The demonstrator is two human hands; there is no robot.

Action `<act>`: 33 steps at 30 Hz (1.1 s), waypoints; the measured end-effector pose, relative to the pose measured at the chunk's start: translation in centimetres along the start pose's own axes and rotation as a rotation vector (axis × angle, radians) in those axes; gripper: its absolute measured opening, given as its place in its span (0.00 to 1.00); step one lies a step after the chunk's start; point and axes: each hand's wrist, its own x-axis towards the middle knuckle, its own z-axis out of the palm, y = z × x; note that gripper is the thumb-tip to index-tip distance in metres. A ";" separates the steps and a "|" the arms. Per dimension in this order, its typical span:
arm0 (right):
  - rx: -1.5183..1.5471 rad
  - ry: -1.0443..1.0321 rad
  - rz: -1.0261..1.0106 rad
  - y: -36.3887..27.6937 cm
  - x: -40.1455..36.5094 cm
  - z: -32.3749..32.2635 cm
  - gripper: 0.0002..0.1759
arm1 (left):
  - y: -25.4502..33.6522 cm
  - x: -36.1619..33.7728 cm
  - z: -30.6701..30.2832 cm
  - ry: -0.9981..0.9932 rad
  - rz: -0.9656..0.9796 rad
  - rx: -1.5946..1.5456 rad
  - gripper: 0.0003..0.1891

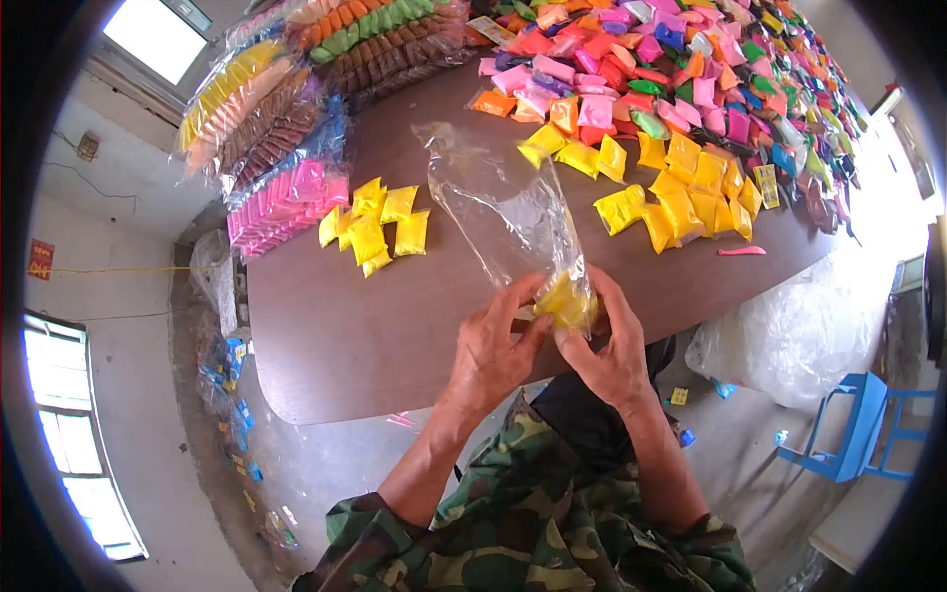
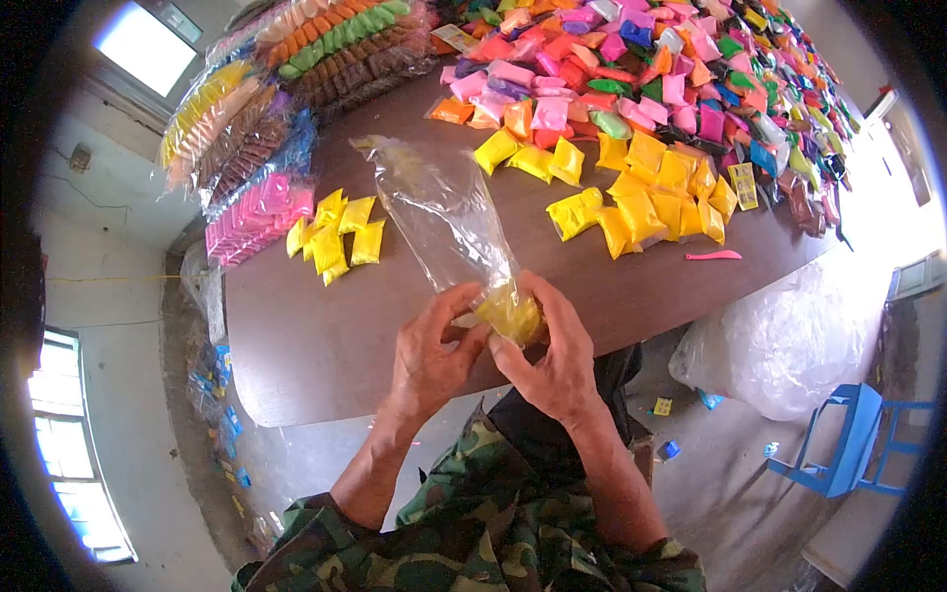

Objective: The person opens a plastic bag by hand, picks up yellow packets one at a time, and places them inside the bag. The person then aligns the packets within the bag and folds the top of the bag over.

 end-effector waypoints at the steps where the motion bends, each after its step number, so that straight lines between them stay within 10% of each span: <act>1: 0.062 -0.006 0.054 -0.3 0.1 0.0 0.36 | -0.2 -0.1 0.0 -0.004 -0.009 0.017 0.24; 7: -0.342 0.073 -0.070 -0.7 0.7 0.4 0.28 | -1.0 -0.3 -0.1 -0.049 0.004 0.030 0.23; 24: -0.061 0.245 0.138 0.3 1.5 2.1 0.25 | 0.1 -0.6 0.2 -0.033 0.069 0.120 0.26; 27: -0.049 0.250 0.175 0.3 1.5 2.2 0.25 | -0.9 -0.3 -2.7 0.198 0.284 0.316 0.25; 33: -0.202 0.295 0.031 1.1 1.0 2.5 0.26 | -7.9 4.1 -13.9 0.507 0.042 0.848 0.22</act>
